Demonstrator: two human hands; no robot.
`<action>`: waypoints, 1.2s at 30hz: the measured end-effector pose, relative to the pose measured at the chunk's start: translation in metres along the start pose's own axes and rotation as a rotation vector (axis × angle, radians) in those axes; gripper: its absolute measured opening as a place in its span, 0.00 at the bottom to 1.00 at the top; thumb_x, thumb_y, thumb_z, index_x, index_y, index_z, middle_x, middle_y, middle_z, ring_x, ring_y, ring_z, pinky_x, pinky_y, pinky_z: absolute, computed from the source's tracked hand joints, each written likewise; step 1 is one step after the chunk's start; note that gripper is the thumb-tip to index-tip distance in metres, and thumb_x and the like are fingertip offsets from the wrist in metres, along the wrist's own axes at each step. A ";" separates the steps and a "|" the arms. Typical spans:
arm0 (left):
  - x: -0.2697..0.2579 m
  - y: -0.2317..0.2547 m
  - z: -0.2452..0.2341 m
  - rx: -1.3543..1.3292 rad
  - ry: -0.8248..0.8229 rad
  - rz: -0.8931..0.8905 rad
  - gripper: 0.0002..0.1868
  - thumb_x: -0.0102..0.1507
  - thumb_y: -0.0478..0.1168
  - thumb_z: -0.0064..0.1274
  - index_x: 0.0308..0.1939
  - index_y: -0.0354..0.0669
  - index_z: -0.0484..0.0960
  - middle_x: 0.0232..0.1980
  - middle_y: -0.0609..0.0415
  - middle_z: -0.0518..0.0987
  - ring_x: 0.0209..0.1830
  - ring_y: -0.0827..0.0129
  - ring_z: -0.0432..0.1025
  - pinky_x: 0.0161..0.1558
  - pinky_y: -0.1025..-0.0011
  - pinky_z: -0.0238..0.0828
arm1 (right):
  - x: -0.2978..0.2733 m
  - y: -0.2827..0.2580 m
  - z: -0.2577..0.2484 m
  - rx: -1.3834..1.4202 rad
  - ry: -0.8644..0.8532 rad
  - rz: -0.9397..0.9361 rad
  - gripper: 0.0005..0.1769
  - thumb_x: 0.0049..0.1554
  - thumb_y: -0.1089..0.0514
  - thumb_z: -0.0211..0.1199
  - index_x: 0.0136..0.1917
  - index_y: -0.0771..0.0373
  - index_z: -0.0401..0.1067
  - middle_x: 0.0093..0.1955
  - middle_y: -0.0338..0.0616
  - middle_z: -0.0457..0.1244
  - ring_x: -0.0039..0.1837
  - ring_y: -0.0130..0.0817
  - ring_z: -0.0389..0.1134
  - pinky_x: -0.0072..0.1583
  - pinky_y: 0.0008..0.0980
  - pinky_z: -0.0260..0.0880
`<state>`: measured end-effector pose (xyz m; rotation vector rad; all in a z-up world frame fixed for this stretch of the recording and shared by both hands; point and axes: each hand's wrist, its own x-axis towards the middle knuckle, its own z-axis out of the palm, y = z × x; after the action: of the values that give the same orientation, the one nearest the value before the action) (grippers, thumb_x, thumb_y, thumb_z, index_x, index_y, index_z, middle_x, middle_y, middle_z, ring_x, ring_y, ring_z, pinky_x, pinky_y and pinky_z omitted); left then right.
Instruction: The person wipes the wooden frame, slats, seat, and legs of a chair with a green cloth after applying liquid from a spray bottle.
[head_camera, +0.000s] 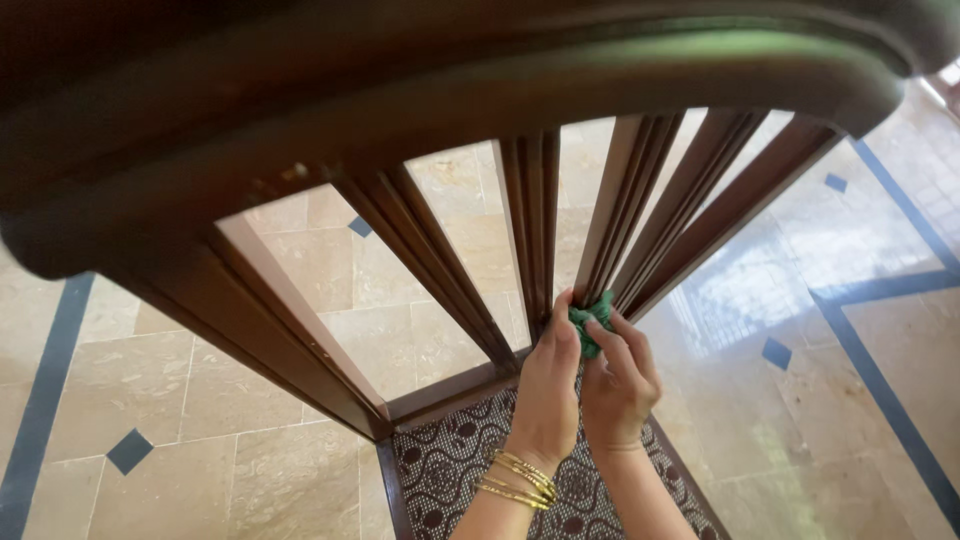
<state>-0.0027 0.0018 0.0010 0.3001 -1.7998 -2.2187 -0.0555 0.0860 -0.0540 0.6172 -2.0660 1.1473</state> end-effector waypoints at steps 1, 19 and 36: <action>0.001 0.000 0.001 0.023 0.016 0.027 0.48 0.67 0.72 0.20 0.79 0.39 0.54 0.76 0.42 0.68 0.77 0.57 0.62 0.73 0.64 0.56 | -0.016 0.015 0.006 -0.019 -0.091 0.181 0.17 0.53 0.75 0.62 0.54 0.63 0.78 0.60 0.50 0.69 0.57 0.44 0.73 0.56 0.35 0.75; -0.029 -0.062 0.014 0.368 0.126 -0.298 0.45 0.66 0.70 0.25 0.77 0.43 0.56 0.80 0.44 0.58 0.80 0.55 0.55 0.74 0.61 0.54 | -0.030 0.045 0.012 -0.198 -0.386 0.696 0.26 0.54 0.62 0.67 0.67 0.53 0.74 0.52 0.44 0.71 0.49 0.41 0.69 0.53 0.40 0.71; -0.025 -0.108 0.000 0.845 0.237 -0.296 0.31 0.67 0.43 0.45 0.74 0.47 0.58 0.65 0.43 0.74 0.54 0.52 0.77 0.45 0.59 0.81 | -0.047 0.057 0.008 0.597 -0.397 1.293 0.15 0.58 0.69 0.60 0.59 0.71 0.76 0.53 0.54 0.70 0.50 0.38 0.72 0.50 0.36 0.75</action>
<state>0.0122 0.0313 -0.1051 0.9915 -2.5664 -1.3448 -0.0658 0.1113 -0.1234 -0.4385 -2.4495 2.5670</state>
